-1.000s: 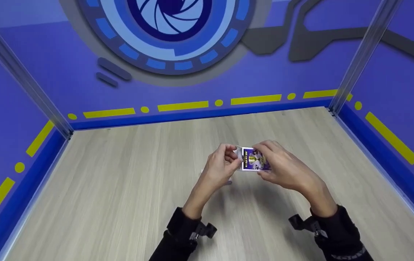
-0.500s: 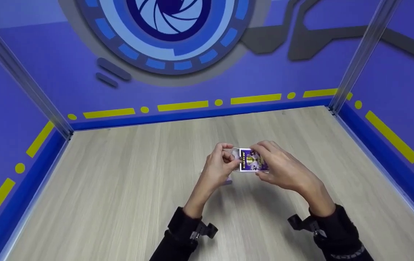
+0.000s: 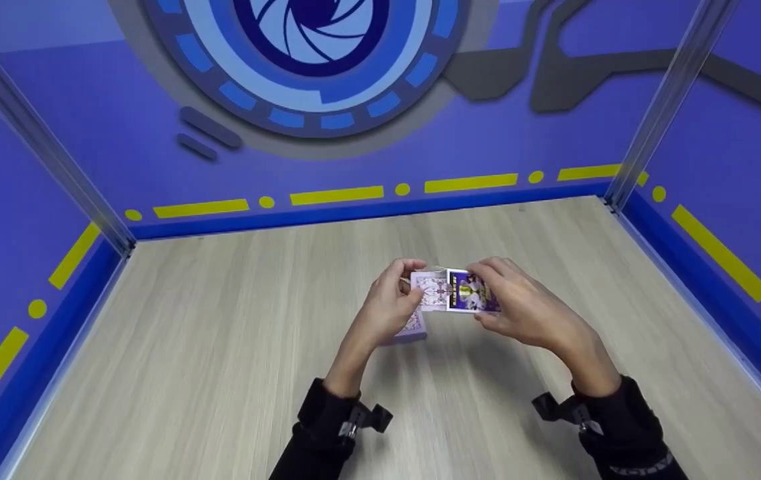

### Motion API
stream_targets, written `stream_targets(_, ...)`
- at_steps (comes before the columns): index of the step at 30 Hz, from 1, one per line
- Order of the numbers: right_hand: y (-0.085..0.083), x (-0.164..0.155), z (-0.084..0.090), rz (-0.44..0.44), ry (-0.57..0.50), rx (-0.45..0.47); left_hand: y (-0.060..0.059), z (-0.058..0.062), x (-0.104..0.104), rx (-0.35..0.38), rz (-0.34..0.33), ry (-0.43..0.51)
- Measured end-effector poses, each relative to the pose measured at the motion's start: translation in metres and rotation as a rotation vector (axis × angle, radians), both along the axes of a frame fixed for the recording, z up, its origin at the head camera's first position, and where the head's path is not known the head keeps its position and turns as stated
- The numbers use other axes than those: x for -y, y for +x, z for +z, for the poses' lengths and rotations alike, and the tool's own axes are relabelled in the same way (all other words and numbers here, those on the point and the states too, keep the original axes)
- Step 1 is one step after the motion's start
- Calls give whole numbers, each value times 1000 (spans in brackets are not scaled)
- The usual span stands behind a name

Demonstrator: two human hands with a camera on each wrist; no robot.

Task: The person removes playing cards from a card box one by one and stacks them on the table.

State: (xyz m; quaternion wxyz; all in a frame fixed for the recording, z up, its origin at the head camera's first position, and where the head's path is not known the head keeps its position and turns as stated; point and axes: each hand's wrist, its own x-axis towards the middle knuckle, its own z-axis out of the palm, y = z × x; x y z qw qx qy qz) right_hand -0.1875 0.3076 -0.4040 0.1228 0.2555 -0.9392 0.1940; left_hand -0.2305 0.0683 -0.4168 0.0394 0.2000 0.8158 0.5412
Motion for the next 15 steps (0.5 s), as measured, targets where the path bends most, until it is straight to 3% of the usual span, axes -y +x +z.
stream_targets(6,0,-2,-1,-1,-17,0,4,5,6,-132,33,-213)
stream_targets(10,0,-3,-1,-4,-28,0,7,7,11,-218,-7,-304)
stream_targets(15,0,-2,-1,-4,-26,7,12,5,10,-449,-18,-446)
